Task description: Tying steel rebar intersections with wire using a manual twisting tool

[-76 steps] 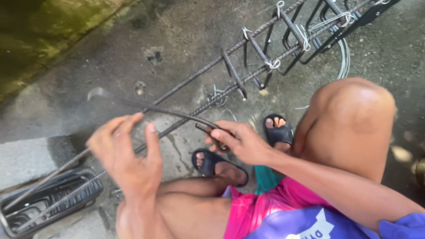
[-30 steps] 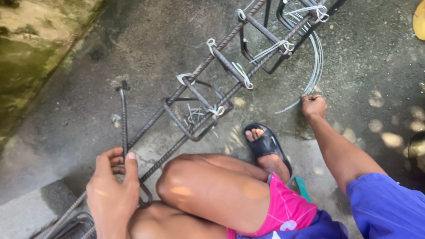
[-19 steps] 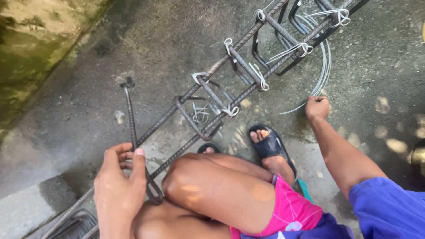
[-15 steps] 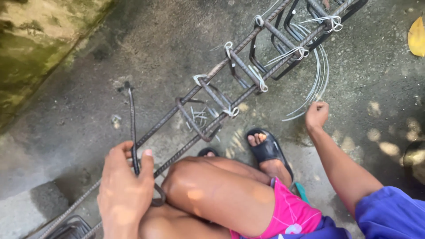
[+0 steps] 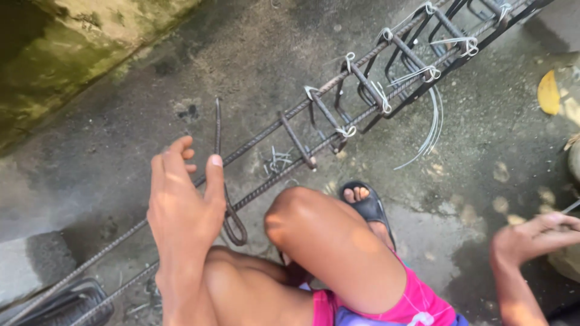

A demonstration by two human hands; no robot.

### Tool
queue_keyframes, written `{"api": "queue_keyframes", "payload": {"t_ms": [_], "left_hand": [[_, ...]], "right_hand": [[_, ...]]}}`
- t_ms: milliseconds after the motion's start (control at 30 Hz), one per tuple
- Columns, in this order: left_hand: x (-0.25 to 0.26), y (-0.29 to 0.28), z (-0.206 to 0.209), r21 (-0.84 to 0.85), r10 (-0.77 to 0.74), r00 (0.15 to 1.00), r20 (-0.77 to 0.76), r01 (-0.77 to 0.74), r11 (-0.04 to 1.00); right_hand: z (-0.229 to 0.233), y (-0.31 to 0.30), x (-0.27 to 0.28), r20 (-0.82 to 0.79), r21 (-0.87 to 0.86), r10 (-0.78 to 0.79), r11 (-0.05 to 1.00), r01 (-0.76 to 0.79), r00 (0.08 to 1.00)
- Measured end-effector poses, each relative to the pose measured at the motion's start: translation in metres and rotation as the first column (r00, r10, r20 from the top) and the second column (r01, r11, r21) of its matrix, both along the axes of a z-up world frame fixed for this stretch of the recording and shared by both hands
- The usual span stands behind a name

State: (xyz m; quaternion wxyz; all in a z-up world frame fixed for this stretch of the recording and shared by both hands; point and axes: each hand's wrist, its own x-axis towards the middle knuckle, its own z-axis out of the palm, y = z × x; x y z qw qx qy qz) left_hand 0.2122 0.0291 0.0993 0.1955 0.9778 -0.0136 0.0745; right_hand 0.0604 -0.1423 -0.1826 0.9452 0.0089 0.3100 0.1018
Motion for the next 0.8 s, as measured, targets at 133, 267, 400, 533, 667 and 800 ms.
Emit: {"api": "queue_keyframes", "payload": {"t_ms": [133,267,400,533,667,800], "left_hand": [[-0.004,-0.019,0.025,-0.194,-0.092,0.985,0.147,0.12,0.974],[-0.011,-0.038,0.049,-0.272,-0.22,0.917,0.334,0.317,0.909],[-0.003,-0.034,0.047,-0.342,-0.157,0.873,0.463,0.339,0.876],[0.006,-0.005,0.023,-0.335,0.058,0.818,0.572,0.169,0.927],[0.006,0.037,0.019,-0.266,0.07,0.816,0.573,0.105,0.958],[0.001,0.055,0.031,-0.33,0.018,0.887,0.461,0.152,0.932]], "right_hand": [[0.002,-0.224,-0.009,-0.27,-0.06,-0.742,0.649,0.759,0.613],[0.136,-0.287,-0.034,0.266,-0.557,-0.092,-0.827,0.075,0.96],[0.216,-0.223,0.039,0.307,-0.594,0.078,-0.763,0.255,0.949],[0.283,-0.155,0.092,0.298,-0.685,0.368,-0.561,0.466,0.881],[0.308,-0.121,0.119,0.253,-0.73,0.565,-0.421,0.539,0.785],[0.306,-0.111,0.146,0.206,-0.75,0.622,-0.395,0.53,0.755]]}}
